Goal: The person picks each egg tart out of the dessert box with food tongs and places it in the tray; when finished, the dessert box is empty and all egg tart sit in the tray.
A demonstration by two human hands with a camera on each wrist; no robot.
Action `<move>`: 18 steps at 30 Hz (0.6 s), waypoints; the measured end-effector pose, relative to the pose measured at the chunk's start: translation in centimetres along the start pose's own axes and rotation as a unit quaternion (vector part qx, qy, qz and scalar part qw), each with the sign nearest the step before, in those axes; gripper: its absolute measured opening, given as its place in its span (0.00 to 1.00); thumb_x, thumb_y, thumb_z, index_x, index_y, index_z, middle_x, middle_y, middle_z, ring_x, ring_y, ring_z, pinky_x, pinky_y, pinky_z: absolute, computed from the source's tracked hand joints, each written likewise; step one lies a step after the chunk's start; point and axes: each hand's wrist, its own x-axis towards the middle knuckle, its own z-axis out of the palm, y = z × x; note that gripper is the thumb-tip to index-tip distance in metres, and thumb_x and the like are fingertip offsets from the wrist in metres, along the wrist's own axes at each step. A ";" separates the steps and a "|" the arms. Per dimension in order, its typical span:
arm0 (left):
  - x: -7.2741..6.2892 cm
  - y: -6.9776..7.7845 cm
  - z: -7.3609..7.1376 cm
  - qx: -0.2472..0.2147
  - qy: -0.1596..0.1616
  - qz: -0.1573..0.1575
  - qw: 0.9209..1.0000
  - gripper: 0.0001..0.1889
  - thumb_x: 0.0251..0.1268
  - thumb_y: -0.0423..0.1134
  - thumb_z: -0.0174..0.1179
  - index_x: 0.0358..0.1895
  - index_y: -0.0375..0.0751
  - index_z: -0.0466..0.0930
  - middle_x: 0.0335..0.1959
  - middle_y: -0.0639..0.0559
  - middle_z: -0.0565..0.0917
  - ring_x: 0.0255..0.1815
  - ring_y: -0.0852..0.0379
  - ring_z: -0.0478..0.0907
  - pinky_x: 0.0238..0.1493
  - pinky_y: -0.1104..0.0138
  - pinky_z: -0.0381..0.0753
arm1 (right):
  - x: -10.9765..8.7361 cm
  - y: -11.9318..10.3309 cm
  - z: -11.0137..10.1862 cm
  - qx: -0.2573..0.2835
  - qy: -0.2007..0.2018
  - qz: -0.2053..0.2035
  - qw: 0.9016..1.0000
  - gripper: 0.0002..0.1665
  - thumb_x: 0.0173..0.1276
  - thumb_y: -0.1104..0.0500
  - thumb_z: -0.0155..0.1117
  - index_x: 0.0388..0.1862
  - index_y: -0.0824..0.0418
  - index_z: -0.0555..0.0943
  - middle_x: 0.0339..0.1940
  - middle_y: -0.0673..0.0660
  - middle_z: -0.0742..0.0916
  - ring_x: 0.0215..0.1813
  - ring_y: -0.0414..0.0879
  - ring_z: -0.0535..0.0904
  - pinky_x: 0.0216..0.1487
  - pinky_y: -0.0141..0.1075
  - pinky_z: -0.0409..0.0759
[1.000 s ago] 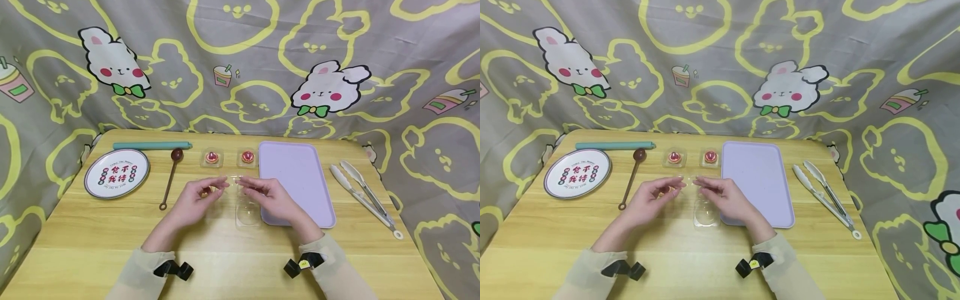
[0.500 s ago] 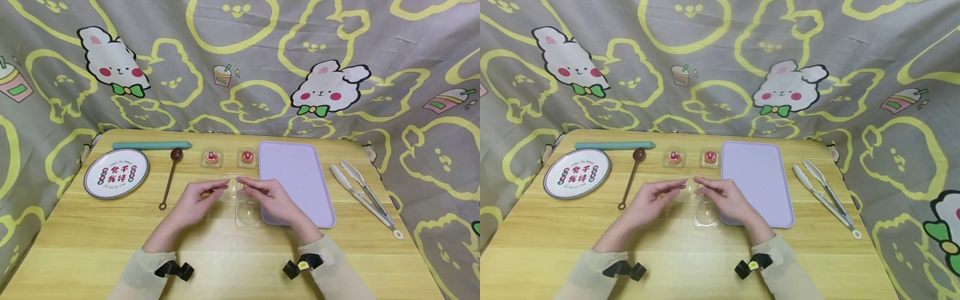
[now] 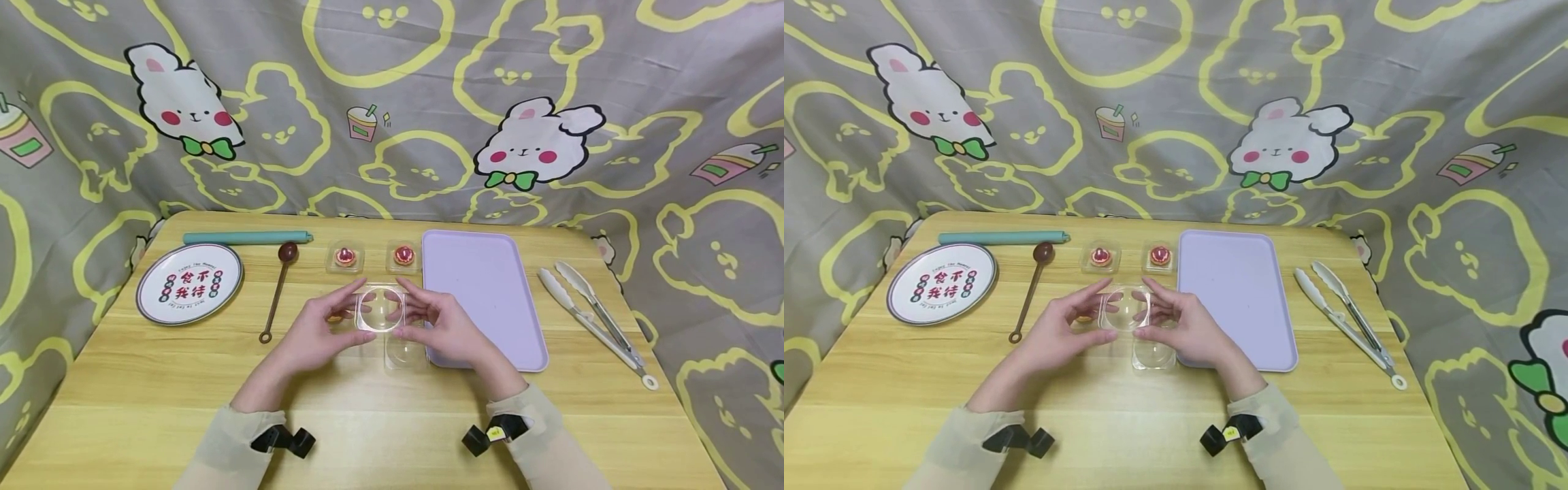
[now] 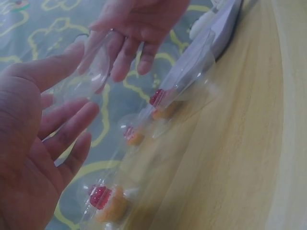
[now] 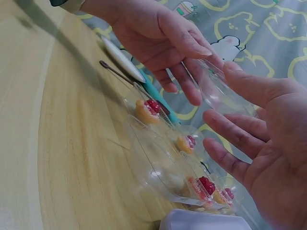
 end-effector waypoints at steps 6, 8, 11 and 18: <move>-0.1 0.0 -0.1 0.016 0.002 -0.016 1.000 0.50 0.53 0.39 0.84 0.81 0.47 0.68 0.58 0.57 0.88 0.55 0.54 0.86 0.63 0.50 0.82 | -0.1 0.3 0.0 0.005 -0.007 0.002 1.000 0.52 0.64 0.74 0.76 0.84 0.65 0.62 0.65 0.65 0.85 0.54 0.57 0.89 0.61 0.44 0.84; -0.1 -0.1 -0.1 0.023 0.002 -0.016 1.000 0.49 0.52 0.39 0.85 0.79 0.44 0.70 0.56 0.57 0.88 0.54 0.54 0.86 0.62 0.51 0.82 | -0.2 0.3 0.0 0.002 -0.009 0.004 1.000 0.52 0.64 0.73 0.77 0.83 0.65 0.63 0.65 0.64 0.86 0.54 0.57 0.89 0.62 0.43 0.83; -0.2 -0.1 -0.2 0.028 0.003 -0.016 0.999 0.49 0.51 0.39 0.85 0.78 0.44 0.71 0.55 0.57 0.88 0.54 0.52 0.86 0.61 0.52 0.82 | -0.2 0.3 0.0 -0.002 -0.011 0.011 1.000 0.52 0.63 0.72 0.78 0.83 0.66 0.63 0.63 0.63 0.87 0.54 0.56 0.89 0.64 0.42 0.82; -0.6 -0.1 -0.5 0.030 -0.001 -0.027 0.999 0.48 0.49 0.40 0.86 0.77 0.46 0.73 0.55 0.52 0.89 0.55 0.50 0.85 0.63 0.49 0.81 | -0.1 0.4 0.2 -0.055 -0.001 0.034 0.998 0.53 0.59 0.65 0.84 0.80 0.67 0.68 0.53 0.60 0.91 0.52 0.56 0.88 0.60 0.42 0.84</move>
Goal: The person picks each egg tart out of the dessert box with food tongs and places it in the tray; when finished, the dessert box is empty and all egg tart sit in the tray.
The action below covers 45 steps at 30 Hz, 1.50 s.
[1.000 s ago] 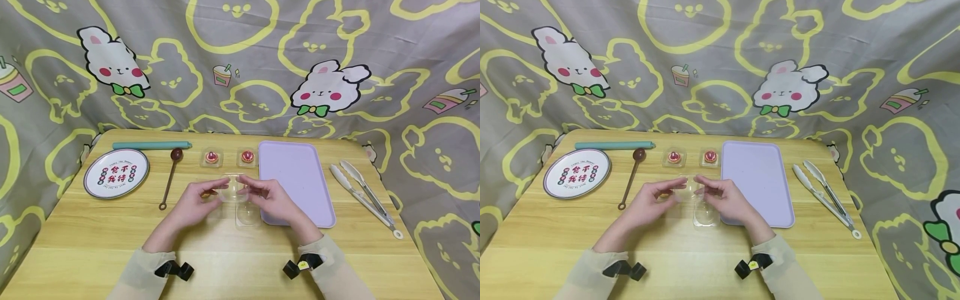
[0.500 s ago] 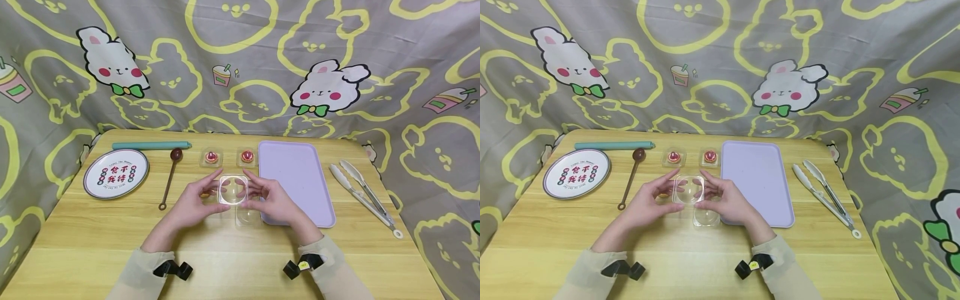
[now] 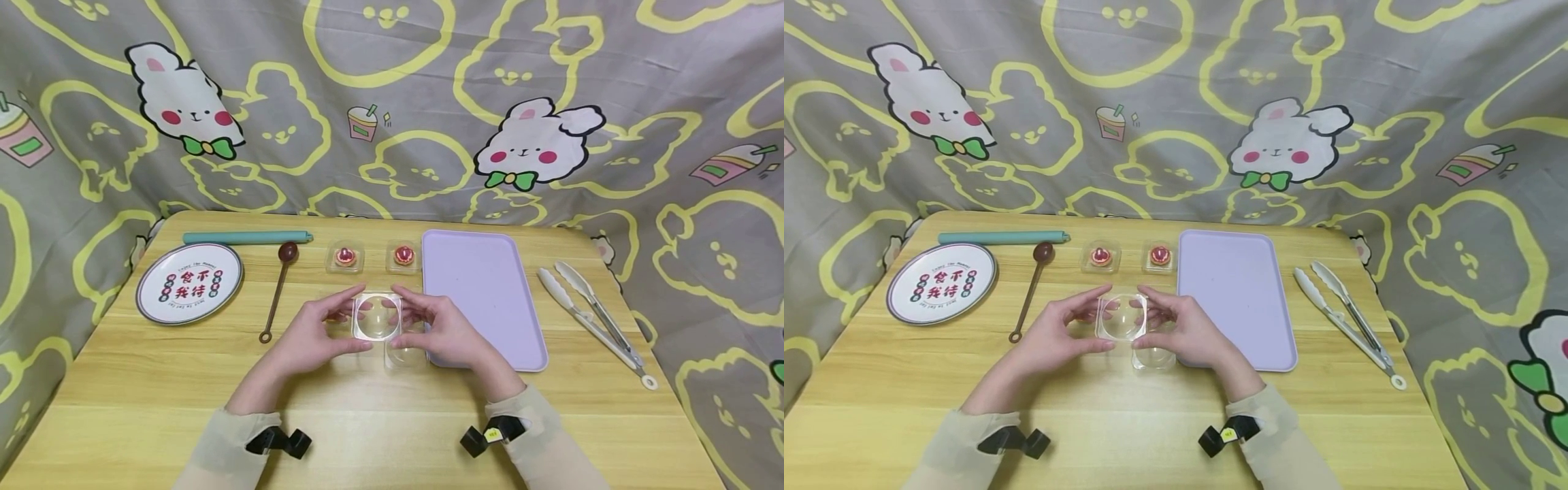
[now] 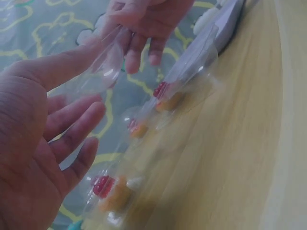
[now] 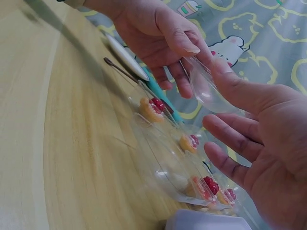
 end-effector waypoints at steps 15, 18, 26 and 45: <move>-1.3 -1.1 -1.0 -0.023 -0.012 -0.012 1.000 0.47 0.49 0.41 0.86 0.76 0.45 0.73 0.55 0.50 0.89 0.55 0.47 0.86 0.63 0.48 0.81 | 1.2 -0.3 1.2 -0.107 -0.023 -0.012 0.994 0.54 0.53 0.54 0.90 0.76 0.69 0.74 0.56 0.56 0.89 0.45 0.50 0.84 0.47 0.44 0.87; -1.7 -1.4 -1.3 -0.014 -0.016 -0.005 1.000 0.47 0.49 0.42 0.86 0.76 0.46 0.74 0.55 0.49 0.89 0.55 0.48 0.85 0.62 0.50 0.81 | 1.2 -0.3 1.5 -0.143 -0.030 -0.024 0.989 0.52 0.54 0.51 0.90 0.73 0.70 0.76 0.53 0.56 0.89 0.45 0.51 0.83 0.46 0.45 0.86; -2.8 -2.3 -2.2 0.008 -0.029 -0.007 1.000 0.43 0.49 0.39 0.86 0.72 0.39 0.78 0.50 0.50 0.90 0.49 0.57 0.87 0.59 0.53 0.84 | 1.4 -0.6 2.4 -0.223 -0.041 -0.028 0.973 0.51 0.51 0.47 0.90 0.70 0.67 0.80 0.50 0.53 0.85 0.50 0.47 0.78 0.51 0.44 0.82; -3.3 -3.3 -2.0 0.031 -0.071 -0.028 0.997 0.42 0.50 0.38 0.86 0.71 0.35 0.77 0.41 0.58 0.87 0.39 0.54 0.85 0.39 0.63 0.86 | 1.0 0.9 3.9 -0.341 -0.041 -0.028 0.939 0.52 0.44 0.33 0.89 0.63 0.62 0.85 0.48 0.45 0.79 0.49 0.40 0.73 0.54 0.38 0.78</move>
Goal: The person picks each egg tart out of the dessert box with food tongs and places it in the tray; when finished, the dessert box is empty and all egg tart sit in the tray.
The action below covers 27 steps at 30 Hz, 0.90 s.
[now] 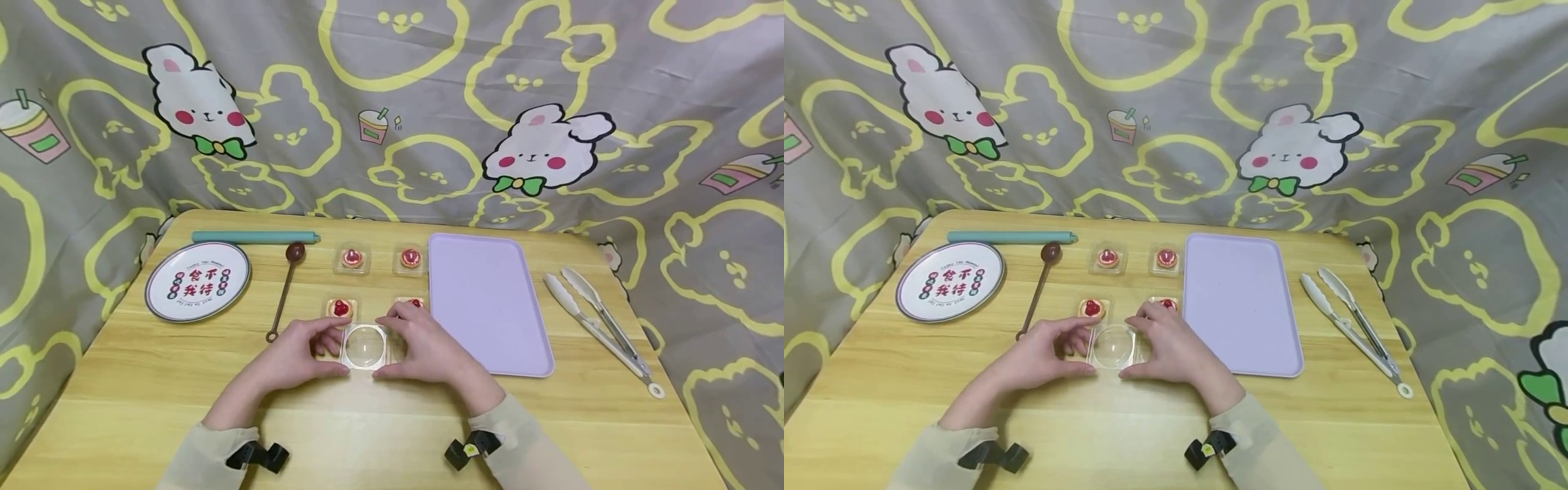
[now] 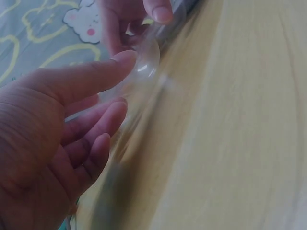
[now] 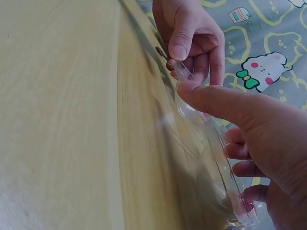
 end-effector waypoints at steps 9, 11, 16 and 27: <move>0.1 0.2 0.2 0.005 -0.009 0.003 1.000 0.42 0.51 0.37 0.85 0.72 0.37 0.77 0.43 0.57 0.88 0.39 0.56 0.86 0.38 0.64 0.86 | -0.2 -0.1 -0.3 -0.026 -0.005 0.001 1.000 0.53 0.45 0.32 0.88 0.64 0.62 0.85 0.48 0.48 0.80 0.47 0.40 0.72 0.53 0.39 0.76; 0.1 0.3 0.2 0.007 -0.011 0.003 1.000 0.42 0.50 0.37 0.85 0.72 0.38 0.77 0.43 0.57 0.88 0.39 0.56 0.85 0.38 0.64 0.85 | -0.3 -0.1 -0.4 -0.028 -0.007 0.001 1.000 0.53 0.45 0.32 0.88 0.63 0.62 0.85 0.48 0.48 0.80 0.48 0.41 0.72 0.54 0.39 0.76; 0.1 0.4 0.4 0.008 -0.019 -0.005 1.000 0.42 0.50 0.38 0.85 0.72 0.38 0.78 0.43 0.57 0.88 0.40 0.57 0.85 0.39 0.63 0.85 | -0.4 0.0 -0.3 -0.037 -0.009 -0.003 0.999 0.53 0.44 0.31 0.88 0.63 0.61 0.86 0.48 0.48 0.80 0.50 0.42 0.72 0.55 0.40 0.75; 0.0 0.4 0.3 0.006 -0.024 -0.008 1.000 0.43 0.51 0.40 0.85 0.73 0.36 0.76 0.42 0.59 0.88 0.40 0.56 0.86 0.40 0.63 0.85 | -0.5 0.0 -0.4 -0.041 -0.013 -0.005 0.999 0.55 0.43 0.29 0.87 0.64 0.61 0.85 0.49 0.47 0.79 0.51 0.42 0.71 0.57 0.40 0.75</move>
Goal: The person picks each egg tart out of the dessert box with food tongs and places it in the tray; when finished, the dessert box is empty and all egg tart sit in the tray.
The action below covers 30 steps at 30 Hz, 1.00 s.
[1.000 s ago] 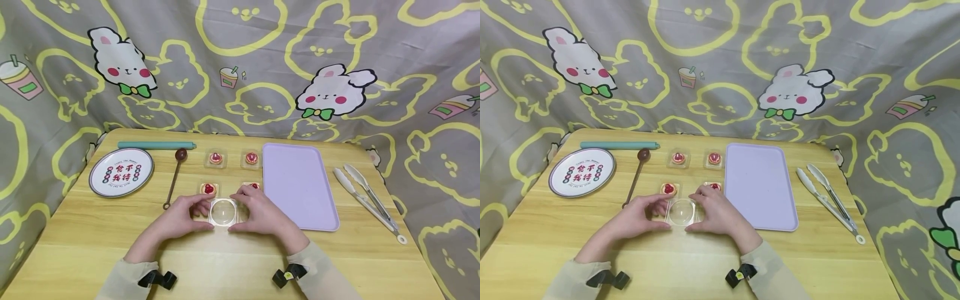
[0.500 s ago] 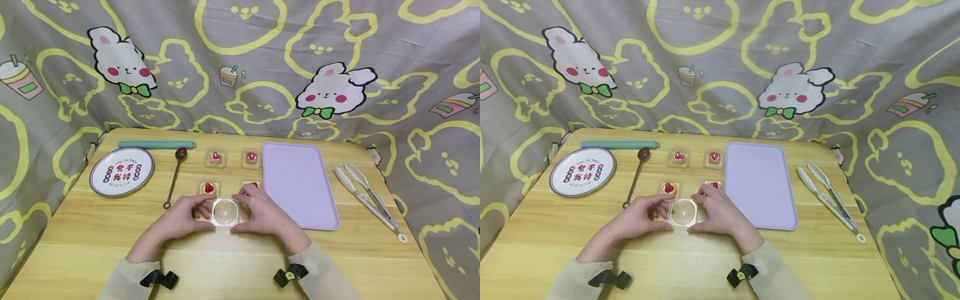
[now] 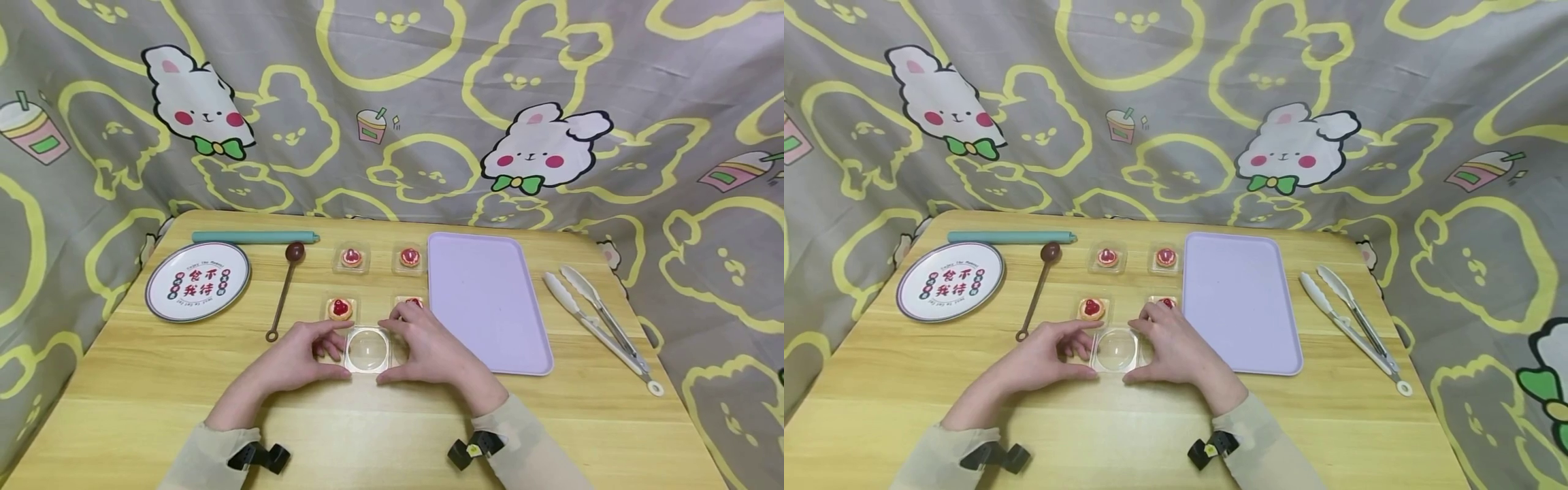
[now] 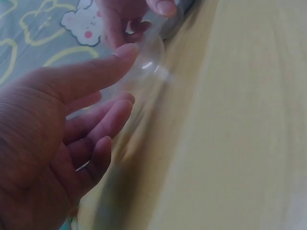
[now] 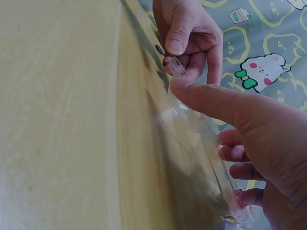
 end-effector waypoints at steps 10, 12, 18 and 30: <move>-0.1 0.5 -2.2 0.045 0.016 0.012 0.999 0.37 0.55 0.48 0.83 0.67 0.37 0.80 0.43 0.57 0.89 0.39 0.57 0.86 0.37 0.62 0.84 | -0.5 0.5 -2.0 0.055 0.011 -0.005 0.998 0.54 0.47 0.34 0.89 0.67 0.63 0.83 0.52 0.53 0.81 0.50 0.45 0.74 0.55 0.40 0.76; 0.0 0.6 -2.8 0.054 0.019 0.019 0.998 0.34 0.57 0.47 0.82 0.65 0.38 0.82 0.43 0.56 0.89 0.40 0.55 0.86 0.39 0.60 0.84 | -0.7 0.9 -2.6 0.071 0.011 -0.002 0.997 0.54 0.48 0.35 0.88 0.67 0.64 0.83 0.53 0.54 0.81 0.49 0.47 0.76 0.53 0.40 0.77; 1.4 1.7 -3.8 0.084 0.035 0.032 0.995 0.31 0.59 0.44 0.81 0.66 0.41 0.83 0.49 0.54 0.89 0.48 0.53 0.85 0.48 0.55 0.85 | -0.9 2.5 -4.1 0.111 0.015 0.021 0.993 0.50 0.54 0.34 0.85 0.67 0.64 0.83 0.56 0.55 0.82 0.55 0.51 0.80 0.59 0.43 0.78; 7.8 3.6 -2.8 0.058 0.036 0.016 0.998 0.39 0.64 0.40 0.78 0.77 0.40 0.70 0.65 0.42 0.82 0.48 0.54 0.85 0.47 0.60 0.88 | 0.0 7.2 -6.7 0.158 0.068 0.045 0.984 0.38 0.57 0.53 0.87 0.65 0.62 0.84 0.54 0.61 0.86 0.49 0.54 0.81 0.44 0.53 0.80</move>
